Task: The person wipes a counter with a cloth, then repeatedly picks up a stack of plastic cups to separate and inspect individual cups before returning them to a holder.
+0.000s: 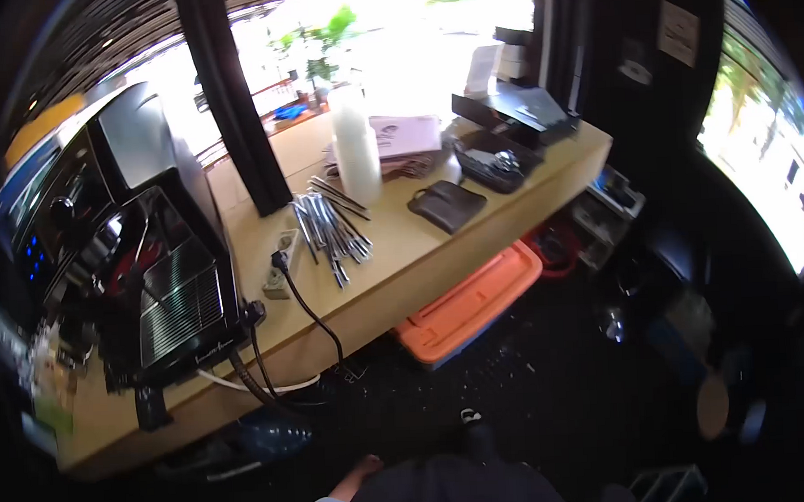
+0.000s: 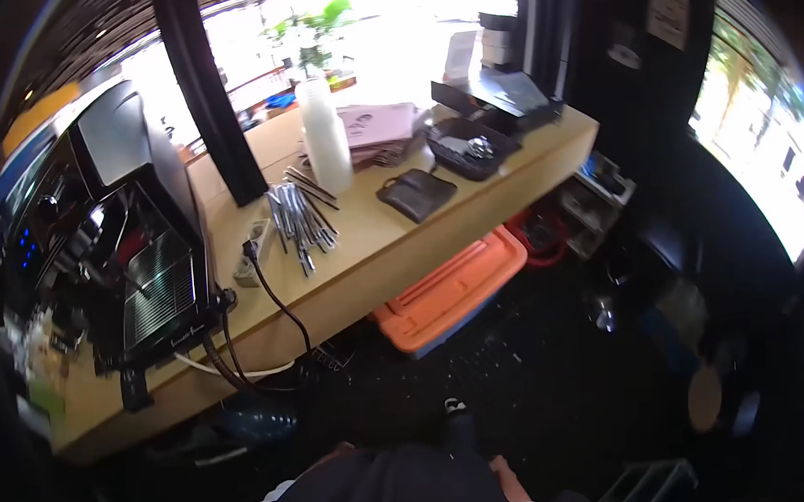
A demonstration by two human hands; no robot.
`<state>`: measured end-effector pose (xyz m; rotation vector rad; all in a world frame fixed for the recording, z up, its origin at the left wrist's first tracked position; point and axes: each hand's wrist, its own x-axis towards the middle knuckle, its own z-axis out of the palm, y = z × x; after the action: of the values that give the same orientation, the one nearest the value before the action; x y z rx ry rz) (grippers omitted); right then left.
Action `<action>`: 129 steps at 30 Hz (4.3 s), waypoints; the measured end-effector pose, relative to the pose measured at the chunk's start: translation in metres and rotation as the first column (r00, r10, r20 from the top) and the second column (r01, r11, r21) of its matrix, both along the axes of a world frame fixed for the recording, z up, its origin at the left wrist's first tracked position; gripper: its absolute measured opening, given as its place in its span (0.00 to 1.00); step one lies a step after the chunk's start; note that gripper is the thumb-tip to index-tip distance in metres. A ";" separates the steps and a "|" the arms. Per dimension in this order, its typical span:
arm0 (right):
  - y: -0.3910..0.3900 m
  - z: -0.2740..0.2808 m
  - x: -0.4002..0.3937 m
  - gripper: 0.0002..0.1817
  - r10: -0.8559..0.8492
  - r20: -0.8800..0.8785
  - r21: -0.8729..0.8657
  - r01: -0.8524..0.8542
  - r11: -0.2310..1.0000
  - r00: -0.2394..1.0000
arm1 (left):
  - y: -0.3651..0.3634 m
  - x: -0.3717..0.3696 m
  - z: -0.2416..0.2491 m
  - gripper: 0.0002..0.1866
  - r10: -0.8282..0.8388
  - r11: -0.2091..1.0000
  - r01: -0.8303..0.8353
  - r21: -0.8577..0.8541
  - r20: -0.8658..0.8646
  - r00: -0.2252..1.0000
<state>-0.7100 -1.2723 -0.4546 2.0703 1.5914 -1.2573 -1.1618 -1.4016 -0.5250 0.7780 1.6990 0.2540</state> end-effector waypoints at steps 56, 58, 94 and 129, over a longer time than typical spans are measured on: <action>0.439 0.395 -0.428 0.50 0.851 -0.466 0.875 -0.015 0.484 0.241 | 0.460 -0.090 0.483 0.40 0.514 0.319 -0.063 0.946 -0.117 0.850; 0.437 0.397 -0.426 0.51 0.864 -0.464 0.885 0.075 0.459 0.194 | 0.458 -0.087 0.488 0.40 0.509 0.311 -0.069 0.948 -0.105 0.854; 0.081 0.388 -0.360 0.50 0.423 -0.793 0.605 -0.648 0.462 -0.439 | 0.047 0.070 0.458 0.59 0.603 -0.172 -0.526 0.833 0.511 0.613; -0.466 0.367 -0.702 0.53 0.392 -0.667 0.739 -0.630 0.238 -0.633 | -0.495 -0.227 0.437 0.49 0.860 -0.254 -0.375 0.891 0.386 0.334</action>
<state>-1.4125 -1.7386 -0.0873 -1.0391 2.1907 -1.9532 -1.3888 -1.8969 -0.0880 0.5367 2.1586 2.4064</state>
